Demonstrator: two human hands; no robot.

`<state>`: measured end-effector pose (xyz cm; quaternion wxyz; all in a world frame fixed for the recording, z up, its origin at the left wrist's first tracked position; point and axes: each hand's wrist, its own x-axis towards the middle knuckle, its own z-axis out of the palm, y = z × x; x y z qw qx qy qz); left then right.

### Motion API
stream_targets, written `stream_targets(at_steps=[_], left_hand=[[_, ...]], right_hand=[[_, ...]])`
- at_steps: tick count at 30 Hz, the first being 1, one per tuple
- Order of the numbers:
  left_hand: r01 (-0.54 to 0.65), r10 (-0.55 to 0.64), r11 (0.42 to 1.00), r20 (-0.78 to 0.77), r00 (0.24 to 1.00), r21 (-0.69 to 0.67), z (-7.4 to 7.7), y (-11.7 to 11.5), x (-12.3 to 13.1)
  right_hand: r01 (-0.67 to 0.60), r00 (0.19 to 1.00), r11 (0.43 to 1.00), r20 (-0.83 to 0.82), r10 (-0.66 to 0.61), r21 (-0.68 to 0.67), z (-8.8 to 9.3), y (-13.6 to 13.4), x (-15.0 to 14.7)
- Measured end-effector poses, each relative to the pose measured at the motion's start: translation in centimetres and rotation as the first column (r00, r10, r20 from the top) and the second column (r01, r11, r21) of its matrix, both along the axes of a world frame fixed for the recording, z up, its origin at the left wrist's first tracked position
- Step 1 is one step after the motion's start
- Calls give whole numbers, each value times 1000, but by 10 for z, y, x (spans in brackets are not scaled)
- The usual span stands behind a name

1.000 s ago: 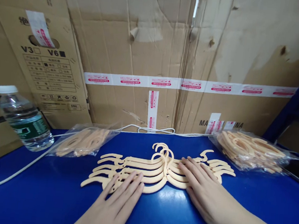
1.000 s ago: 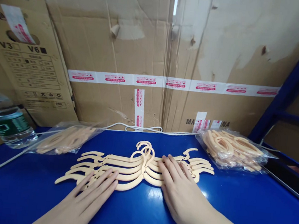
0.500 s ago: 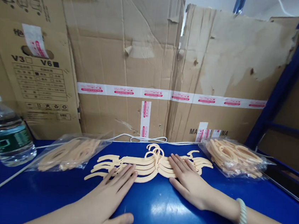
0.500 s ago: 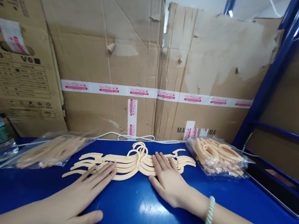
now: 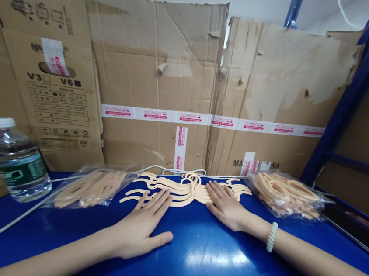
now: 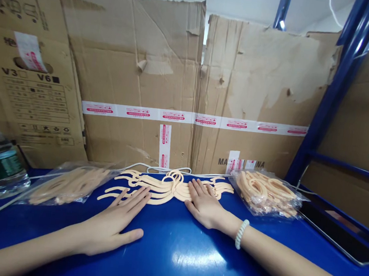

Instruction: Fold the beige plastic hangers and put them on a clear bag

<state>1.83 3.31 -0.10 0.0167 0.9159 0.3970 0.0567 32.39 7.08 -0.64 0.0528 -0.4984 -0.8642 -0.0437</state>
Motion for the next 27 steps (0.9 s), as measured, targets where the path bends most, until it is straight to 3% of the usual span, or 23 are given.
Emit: stream_targets(at_steps=[6, 12, 16, 20, 22, 27], left_hand=[[5, -5, 1000, 17, 1000, -23, 4, -14, 1], [31, -42, 996, 144, 989, 79, 12, -58, 5], [145, -148, 989, 138, 979, 32, 19, -69, 7], [73, -118, 989, 388, 914, 127, 2, -58, 5], [92, -173, 978, 484, 858, 186, -9, -52, 5], [148, -270, 951, 499, 823, 271, -14, -47, 8]], right_hand=[[-31, 997, 963, 82, 9, 269, 3, -19, -1], [-92, 996, 922, 28, 88, 376, 3, -54, 16], [-114, 982, 945, -110, 154, 305, -2, -67, 23], [-121, 926, 984, -344, 159, 130, -5, -67, 22], [-127, 895, 988, -420, 150, 82, -6, -67, 22], [-108, 862, 993, -494, 114, 42, -5, -69, 22]])
